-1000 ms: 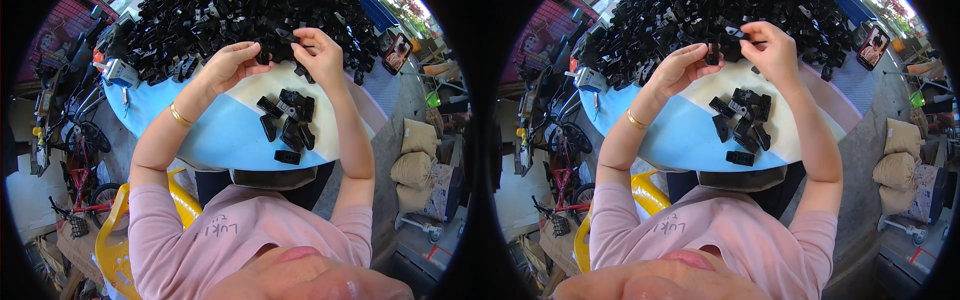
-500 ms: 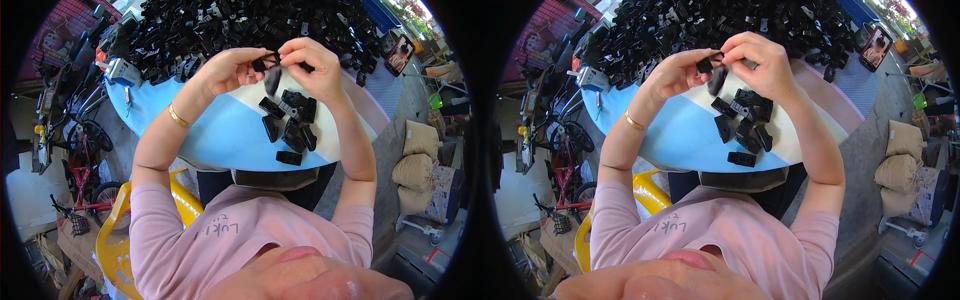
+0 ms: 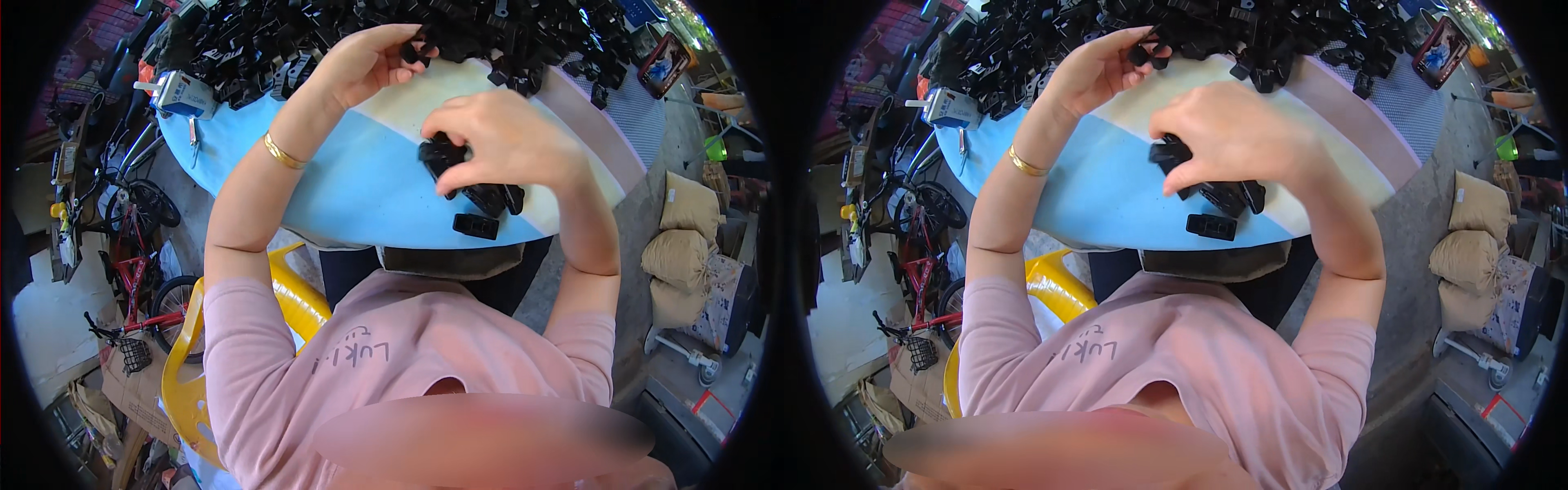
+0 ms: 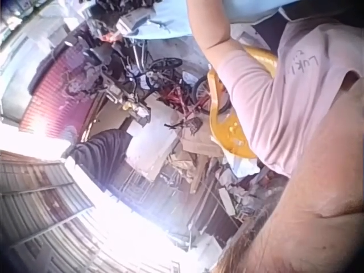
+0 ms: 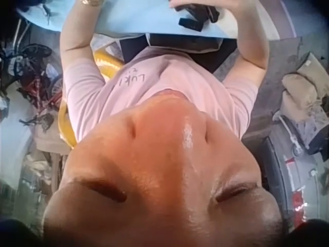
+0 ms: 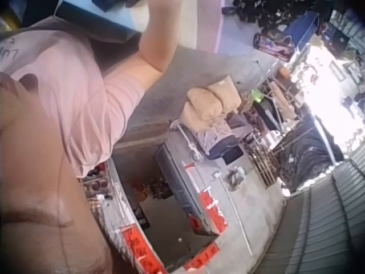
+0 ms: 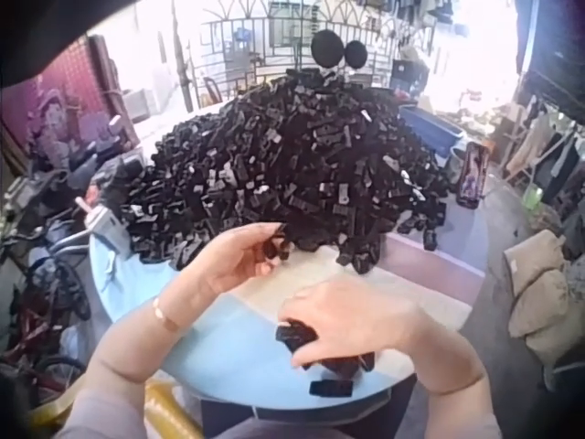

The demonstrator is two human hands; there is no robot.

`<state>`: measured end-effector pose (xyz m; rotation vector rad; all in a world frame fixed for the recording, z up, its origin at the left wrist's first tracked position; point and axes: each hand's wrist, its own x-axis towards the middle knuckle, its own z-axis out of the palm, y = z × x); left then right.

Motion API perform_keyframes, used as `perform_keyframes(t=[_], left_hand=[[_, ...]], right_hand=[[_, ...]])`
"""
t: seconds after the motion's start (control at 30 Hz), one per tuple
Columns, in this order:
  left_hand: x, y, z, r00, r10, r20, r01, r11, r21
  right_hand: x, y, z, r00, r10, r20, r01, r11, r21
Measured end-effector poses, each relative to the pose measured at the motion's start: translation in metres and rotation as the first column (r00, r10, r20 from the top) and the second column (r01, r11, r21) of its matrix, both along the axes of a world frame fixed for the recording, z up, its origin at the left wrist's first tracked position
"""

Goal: Manually assembling small black plastic components by snapping two halves together.

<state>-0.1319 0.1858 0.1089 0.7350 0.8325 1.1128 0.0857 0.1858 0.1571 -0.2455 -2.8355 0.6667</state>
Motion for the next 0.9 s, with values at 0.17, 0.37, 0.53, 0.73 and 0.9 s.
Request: perform_keyframes(t=[0.17,0.37,0.53,0.73,0.9], left_hand=[[0.001,-0.009,0.002,0.994,-0.107,-0.022,0.108,0.992,0.063],[0.021,-0.02,0.015,0.982,-0.177,0.065,0.178,0.984,-0.007],[0.022,-0.028,0.02,0.966,-0.205,0.16,0.202,0.979,0.037],[0.021,-0.027,0.02,0.985,-0.135,0.108,0.137,0.99,-0.015],[0.013,-0.026,0.018,0.979,-0.201,0.041,0.202,0.979,-0.026]], right_hand=[[-0.003,0.0,0.0,0.998,-0.022,0.05,0.025,0.998,-0.064],[0.008,0.023,0.001,0.875,-0.24,-0.42,-0.066,0.801,-0.595],[-0.003,0.029,-0.011,0.813,-0.318,-0.489,0.019,0.852,-0.523],[-0.004,0.039,-0.023,0.784,-0.257,-0.565,0.08,0.945,-0.318],[-0.008,0.037,-0.023,0.803,-0.178,-0.568,0.025,0.963,-0.267]])
